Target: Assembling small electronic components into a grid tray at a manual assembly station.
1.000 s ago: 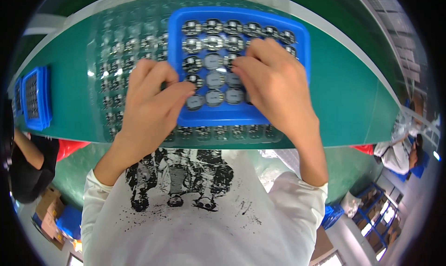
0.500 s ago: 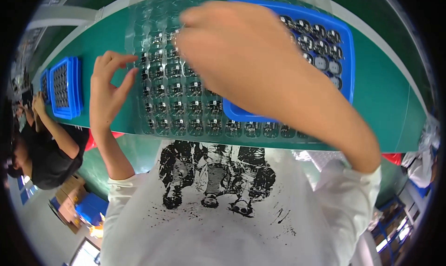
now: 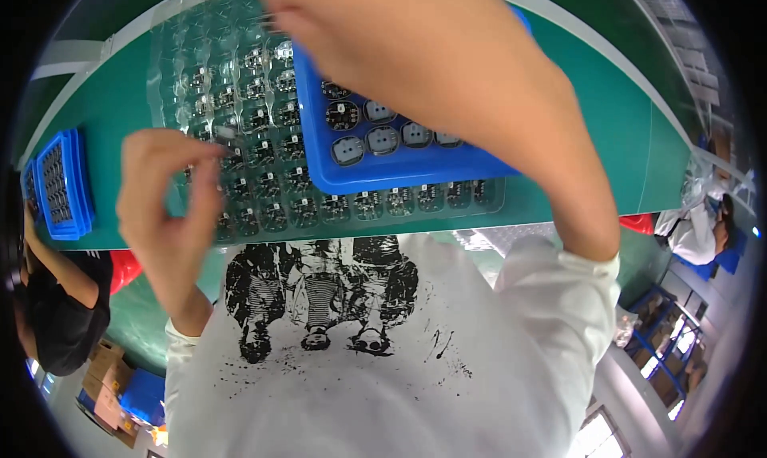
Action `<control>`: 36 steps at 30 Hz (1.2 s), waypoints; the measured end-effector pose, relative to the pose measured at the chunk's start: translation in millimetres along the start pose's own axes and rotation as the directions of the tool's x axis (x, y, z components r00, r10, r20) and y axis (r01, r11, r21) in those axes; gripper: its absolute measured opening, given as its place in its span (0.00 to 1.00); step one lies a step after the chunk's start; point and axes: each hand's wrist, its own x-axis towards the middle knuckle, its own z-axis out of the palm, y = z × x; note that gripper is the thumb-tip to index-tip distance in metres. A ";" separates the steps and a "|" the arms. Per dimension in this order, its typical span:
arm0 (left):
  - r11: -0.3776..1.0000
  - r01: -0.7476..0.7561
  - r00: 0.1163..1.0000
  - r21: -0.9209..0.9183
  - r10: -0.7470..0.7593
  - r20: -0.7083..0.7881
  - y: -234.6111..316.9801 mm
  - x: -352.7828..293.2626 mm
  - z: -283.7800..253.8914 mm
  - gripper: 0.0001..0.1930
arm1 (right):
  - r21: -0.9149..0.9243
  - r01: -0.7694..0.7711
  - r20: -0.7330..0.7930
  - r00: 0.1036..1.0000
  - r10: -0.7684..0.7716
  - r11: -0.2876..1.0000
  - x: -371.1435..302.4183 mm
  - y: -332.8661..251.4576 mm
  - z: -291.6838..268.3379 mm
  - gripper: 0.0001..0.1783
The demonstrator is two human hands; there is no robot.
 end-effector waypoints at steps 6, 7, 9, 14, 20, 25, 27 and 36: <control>0.984 0.014 0.992 -0.176 0.008 0.127 20.7 -0.8 34.2 0.11 | -0.058 -0.060 -0.006 0.998 0.059 0.997 -74.8 5.3 0.1 0.09; 0.984 0.016 0.991 -0.178 0.007 0.130 22.0 -1.6 37.6 0.11 | -0.081 -0.082 -0.023 0.997 0.080 0.993 -80.2 6.6 2.6 0.09; 0.982 -0.020 0.985 -0.190 0.052 0.164 23.9 -1.4 43.5 0.11 | -0.113 -0.058 -0.031 0.998 0.055 0.992 -79.6 12.8 9.1 0.09; 0.987 -0.057 0.988 -0.152 0.078 0.136 22.0 -7.2 56.4 0.12 | -0.175 -0.006 -0.019 1.000 0.002 0.984 -72.6 15.9 19.1 0.09; 0.992 -0.030 0.994 -0.126 0.043 0.099 19.1 -11.6 60.7 0.12 | -0.192 -0.009 -0.020 1.000 0.005 0.981 -66.2 15.2 30.8 0.06; 0.981 -0.055 0.996 -0.188 0.067 0.061 15.7 -15.8 68.5 0.11 | -0.191 0.004 0.024 1.000 0.001 0.982 -66.5 18.8 27.5 0.08; 0.982 -0.055 0.996 -0.183 0.067 0.057 15.5 -15.3 67.8 0.10 | -0.188 0.011 0.022 1.000 -0.007 0.982 -65.6 20.4 27.6 0.08; 0.981 -0.049 0.996 -0.185 0.062 0.065 15.5 -14.7 69.0 0.10 | -0.182 0.012 0.052 0.999 -0.003 0.983 -65.4 22.5 28.3 0.08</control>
